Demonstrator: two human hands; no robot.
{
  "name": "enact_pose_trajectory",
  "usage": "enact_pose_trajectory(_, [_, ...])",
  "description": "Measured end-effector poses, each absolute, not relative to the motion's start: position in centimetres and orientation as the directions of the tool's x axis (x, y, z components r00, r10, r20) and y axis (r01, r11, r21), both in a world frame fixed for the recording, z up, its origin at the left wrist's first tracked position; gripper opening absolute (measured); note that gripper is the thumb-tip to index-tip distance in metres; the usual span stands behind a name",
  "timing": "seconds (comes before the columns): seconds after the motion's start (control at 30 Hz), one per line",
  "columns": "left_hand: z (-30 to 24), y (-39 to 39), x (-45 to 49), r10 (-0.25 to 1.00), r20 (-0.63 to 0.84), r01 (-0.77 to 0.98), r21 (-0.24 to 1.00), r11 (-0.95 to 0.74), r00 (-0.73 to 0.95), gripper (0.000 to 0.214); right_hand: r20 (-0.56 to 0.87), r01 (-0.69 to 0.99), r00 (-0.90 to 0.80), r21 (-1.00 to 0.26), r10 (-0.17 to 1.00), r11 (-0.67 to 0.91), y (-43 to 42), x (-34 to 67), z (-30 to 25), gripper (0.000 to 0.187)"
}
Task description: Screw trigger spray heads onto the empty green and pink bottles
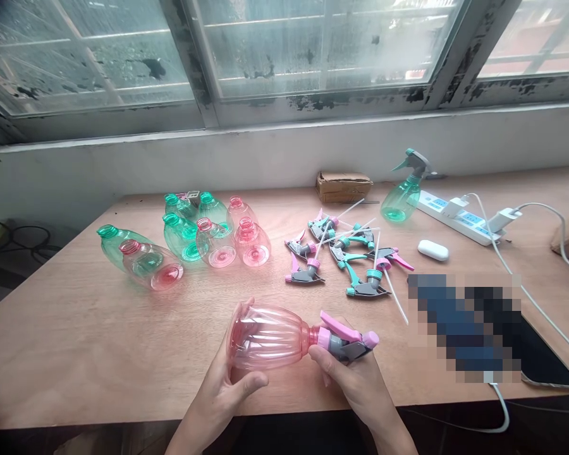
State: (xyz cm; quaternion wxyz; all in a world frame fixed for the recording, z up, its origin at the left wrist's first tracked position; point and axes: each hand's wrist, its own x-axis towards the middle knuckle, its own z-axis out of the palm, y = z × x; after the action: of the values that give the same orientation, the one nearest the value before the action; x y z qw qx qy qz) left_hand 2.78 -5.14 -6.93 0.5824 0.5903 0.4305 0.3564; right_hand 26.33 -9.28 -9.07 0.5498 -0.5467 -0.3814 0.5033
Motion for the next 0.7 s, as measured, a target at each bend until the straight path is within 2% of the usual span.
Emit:
enact_pose_trajectory(0.23, [-6.6, -5.1, 2.8, 0.927, -0.073, 0.194, 0.981, 0.001, 0.369, 0.093, -0.13, -0.18, 0.214, -0.979, 0.968, -0.092, -9.3, 26.4, -9.4, 0.041])
enact_pose_trajectory(0.37, [-6.8, -5.3, 2.8, 0.927, -0.093, 0.155, 0.987, 0.038, 0.365, 0.1, -0.126, -0.209, 0.216, -0.975, 0.968, -0.08, -9.3, 26.2, -9.1, 0.044])
enact_pose_trajectory(0.47, [-6.8, -5.3, 2.8, 0.929, -0.118, 0.119, 0.99, 0.081, 0.352, 0.111, -0.106, -0.186, 0.2, -0.98, 0.974, -0.069, -9.4, 26.1, -8.7, 0.038])
enact_pose_trajectory(0.7, [-7.0, -4.8, 2.9, 0.947, -0.079, 0.098, 0.994, 0.051, 0.312, 0.101, -0.08, -0.144, 0.161, -0.988, 0.984, -0.057, -9.4, 26.1, -8.1, 0.031])
